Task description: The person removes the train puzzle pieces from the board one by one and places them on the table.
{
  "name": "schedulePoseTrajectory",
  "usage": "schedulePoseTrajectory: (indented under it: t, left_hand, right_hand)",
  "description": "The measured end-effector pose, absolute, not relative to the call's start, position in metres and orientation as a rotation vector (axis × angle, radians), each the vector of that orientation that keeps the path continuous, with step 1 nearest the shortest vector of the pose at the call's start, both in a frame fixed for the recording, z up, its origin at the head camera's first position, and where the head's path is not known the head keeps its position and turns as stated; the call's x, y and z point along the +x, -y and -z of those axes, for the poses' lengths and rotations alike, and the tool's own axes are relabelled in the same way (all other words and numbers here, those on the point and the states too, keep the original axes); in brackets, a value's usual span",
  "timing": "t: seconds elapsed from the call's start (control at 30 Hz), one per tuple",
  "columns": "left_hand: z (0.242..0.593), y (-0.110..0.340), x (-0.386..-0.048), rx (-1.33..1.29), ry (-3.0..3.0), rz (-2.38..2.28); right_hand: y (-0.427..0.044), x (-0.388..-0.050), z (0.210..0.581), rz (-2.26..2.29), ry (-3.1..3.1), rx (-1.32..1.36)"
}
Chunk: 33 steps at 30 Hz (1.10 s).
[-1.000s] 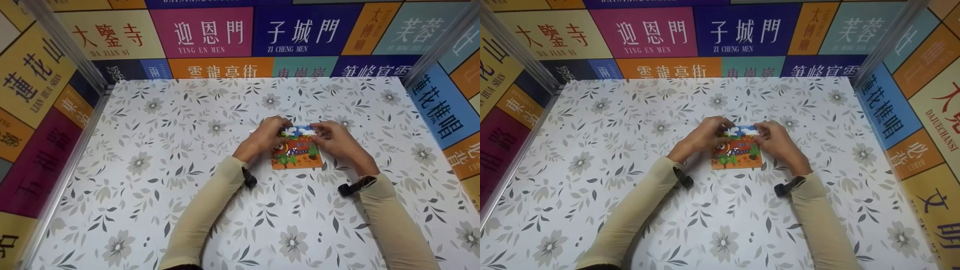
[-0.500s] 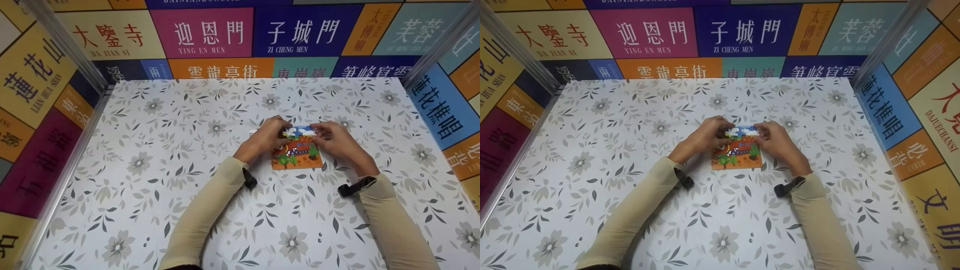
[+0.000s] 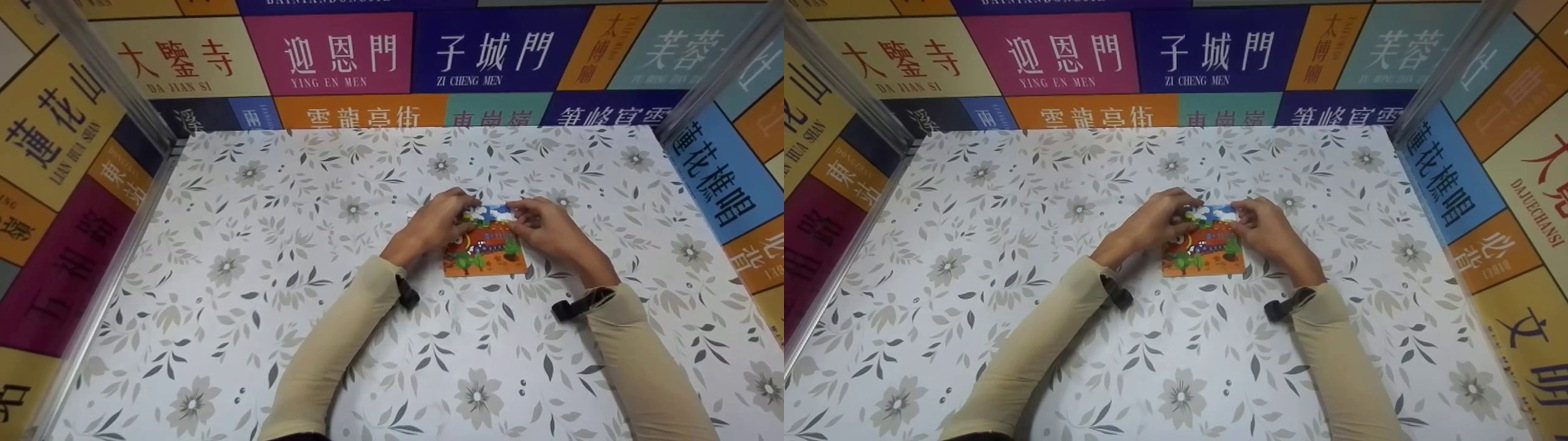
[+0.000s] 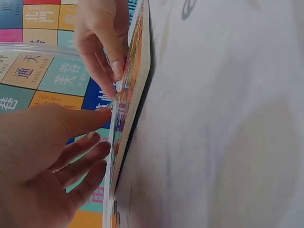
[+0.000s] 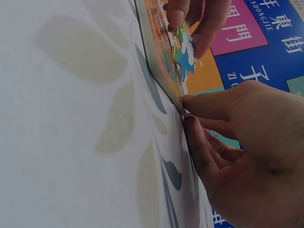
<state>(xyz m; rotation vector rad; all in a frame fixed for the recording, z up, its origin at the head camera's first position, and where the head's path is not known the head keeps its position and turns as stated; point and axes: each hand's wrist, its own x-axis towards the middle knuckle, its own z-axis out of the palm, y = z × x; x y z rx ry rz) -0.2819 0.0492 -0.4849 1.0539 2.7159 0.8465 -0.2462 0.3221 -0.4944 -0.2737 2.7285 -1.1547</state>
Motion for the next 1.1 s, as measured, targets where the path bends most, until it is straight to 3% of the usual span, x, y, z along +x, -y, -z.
schedulePoseTrajectory:
  t: [1.1]
  left_hand:
    - [0.475, 0.014, -0.269, 1.03, -2.791, -1.182]
  right_hand:
    - [-0.321, -0.245, 0.496, 1.152, -2.744, -0.273]
